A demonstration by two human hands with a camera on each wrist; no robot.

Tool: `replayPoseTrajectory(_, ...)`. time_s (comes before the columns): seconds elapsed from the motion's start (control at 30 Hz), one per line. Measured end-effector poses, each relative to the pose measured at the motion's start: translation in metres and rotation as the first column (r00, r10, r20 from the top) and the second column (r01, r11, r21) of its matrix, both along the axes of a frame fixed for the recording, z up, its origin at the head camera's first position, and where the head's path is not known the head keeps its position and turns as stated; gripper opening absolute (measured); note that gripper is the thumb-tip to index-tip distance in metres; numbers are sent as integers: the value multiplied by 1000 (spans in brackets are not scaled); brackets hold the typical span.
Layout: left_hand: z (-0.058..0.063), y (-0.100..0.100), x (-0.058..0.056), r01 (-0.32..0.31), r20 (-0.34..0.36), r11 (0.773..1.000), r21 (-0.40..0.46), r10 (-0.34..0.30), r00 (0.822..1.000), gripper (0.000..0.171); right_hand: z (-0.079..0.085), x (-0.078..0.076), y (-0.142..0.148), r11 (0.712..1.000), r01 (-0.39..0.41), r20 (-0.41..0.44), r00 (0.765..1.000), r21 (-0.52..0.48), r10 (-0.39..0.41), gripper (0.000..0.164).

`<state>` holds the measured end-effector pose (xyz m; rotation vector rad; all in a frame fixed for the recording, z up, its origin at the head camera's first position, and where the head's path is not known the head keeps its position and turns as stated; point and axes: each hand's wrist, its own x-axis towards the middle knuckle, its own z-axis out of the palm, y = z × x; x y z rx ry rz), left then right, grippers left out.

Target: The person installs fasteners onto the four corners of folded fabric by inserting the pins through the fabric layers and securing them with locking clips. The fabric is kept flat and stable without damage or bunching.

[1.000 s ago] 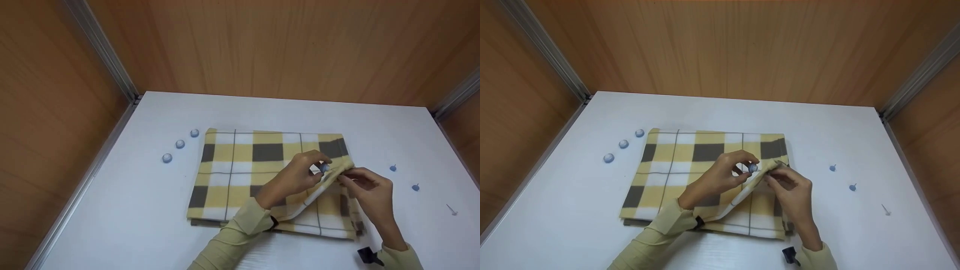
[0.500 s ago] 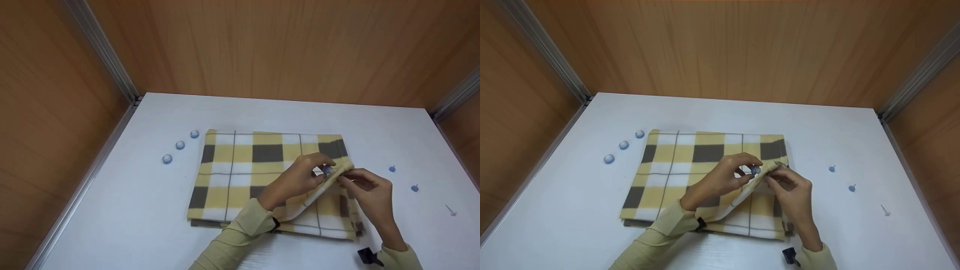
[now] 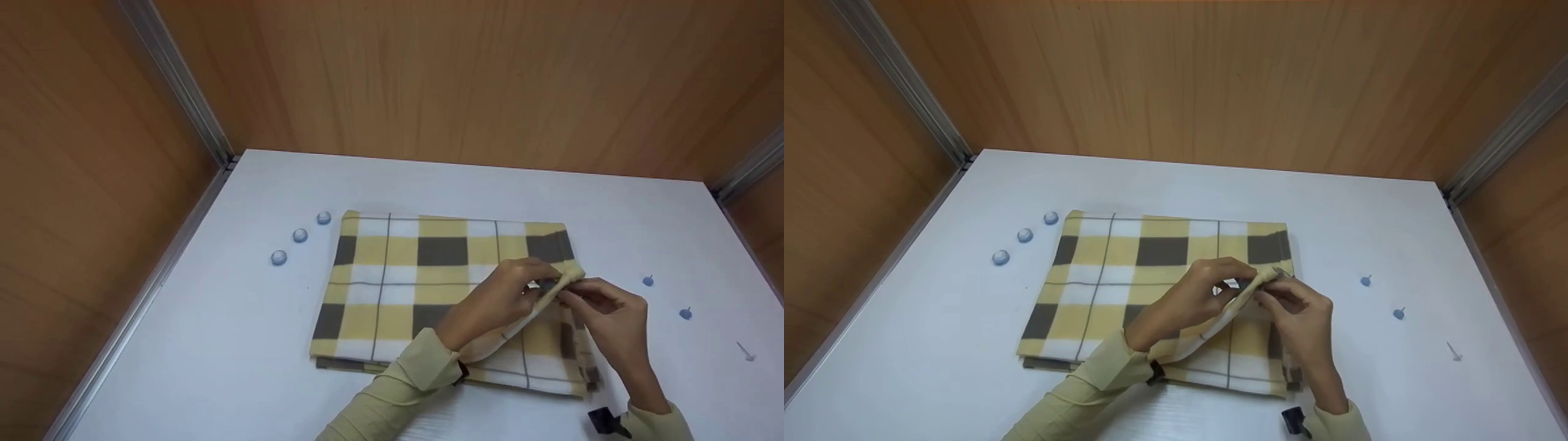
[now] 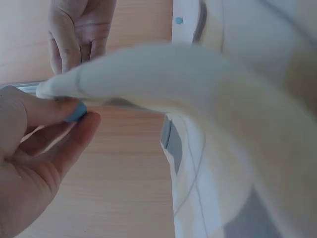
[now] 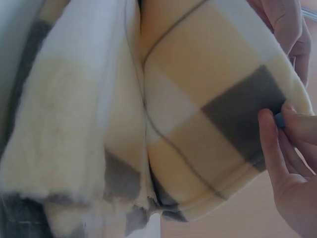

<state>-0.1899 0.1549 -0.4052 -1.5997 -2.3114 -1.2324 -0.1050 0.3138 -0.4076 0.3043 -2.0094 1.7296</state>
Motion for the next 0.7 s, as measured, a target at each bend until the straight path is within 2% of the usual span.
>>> replayPoseTrajectory(0.23,1,-4,0,-2,22,1000,27,1,1000,25,2,-3,0,1000,4,10,1000,-4,-4,19)
replayPoseTrajectory(0.37,1,-7,3,13,65,998,57,-16,998,23,3,-5,0,999,19,12,1000,49,-19,20)
replayPoseTrajectory(0.53,3,-9,7,-22,76,999,-46,26,997,24,3,-5,0,986,89,13,996,144,-91,20)
replayPoseTrajectory(0.63,3,-8,8,-37,31,994,-99,41,999,17,3,-4,0,994,56,21,998,98,-58,21)
replayPoseTrajectory(0.7,4,-8,7,-34,27,995,-98,37,999,10,3,-4,0,996,38,28,999,75,-40,21)
